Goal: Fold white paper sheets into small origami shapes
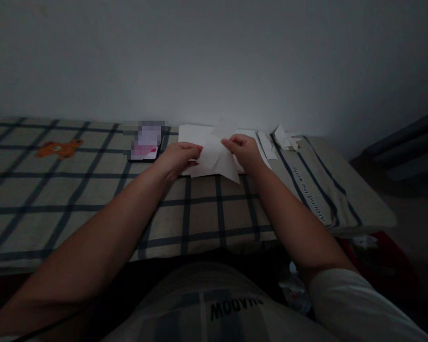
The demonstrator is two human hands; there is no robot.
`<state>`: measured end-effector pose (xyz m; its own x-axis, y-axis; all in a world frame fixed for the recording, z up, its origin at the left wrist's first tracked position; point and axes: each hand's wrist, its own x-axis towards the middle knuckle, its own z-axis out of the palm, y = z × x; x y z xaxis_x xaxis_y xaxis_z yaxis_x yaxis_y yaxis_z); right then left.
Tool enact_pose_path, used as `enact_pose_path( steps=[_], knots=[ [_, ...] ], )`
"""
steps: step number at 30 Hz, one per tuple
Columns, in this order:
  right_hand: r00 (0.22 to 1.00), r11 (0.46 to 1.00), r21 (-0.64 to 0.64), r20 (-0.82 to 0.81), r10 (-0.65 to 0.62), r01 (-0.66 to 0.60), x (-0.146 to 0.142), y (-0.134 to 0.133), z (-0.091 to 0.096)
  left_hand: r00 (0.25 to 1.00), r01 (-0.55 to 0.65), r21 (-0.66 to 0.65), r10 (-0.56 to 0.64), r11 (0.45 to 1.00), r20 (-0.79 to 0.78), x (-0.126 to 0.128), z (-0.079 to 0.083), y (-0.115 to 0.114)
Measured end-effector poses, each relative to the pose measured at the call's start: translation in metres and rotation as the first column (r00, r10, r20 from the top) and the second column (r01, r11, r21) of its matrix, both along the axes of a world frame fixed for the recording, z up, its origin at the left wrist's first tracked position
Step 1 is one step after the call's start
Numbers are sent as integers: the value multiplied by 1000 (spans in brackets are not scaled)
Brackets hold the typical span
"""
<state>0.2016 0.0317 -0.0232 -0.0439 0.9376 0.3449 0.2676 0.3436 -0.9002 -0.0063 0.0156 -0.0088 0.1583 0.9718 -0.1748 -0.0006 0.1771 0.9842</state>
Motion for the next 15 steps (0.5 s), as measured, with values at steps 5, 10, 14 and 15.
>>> enact_pose_path(
  steps=[5, 10, 14, 15],
  knots=[
    [999, 999, 18, -19, -27, 27, 2, 3, -2, 996, -61, -67, 65, 996, 62, 1, 6, 0],
    [999, 998, 38, -16, -45, 46, 3, 6, -3, 996, -86, -74, 85, 994, -11, 3, 7, -2],
    [998, 998, 40, -21, -56, 57, 2, 5, -3, 996, -83, -83, 80, 993, -42, 2, 5, -1],
    [998, 997, 40, -21, -59, 59, 1, 4, -2, 996, -79, -74, 75, 994, -48, 2, 3, 0]
  ],
)
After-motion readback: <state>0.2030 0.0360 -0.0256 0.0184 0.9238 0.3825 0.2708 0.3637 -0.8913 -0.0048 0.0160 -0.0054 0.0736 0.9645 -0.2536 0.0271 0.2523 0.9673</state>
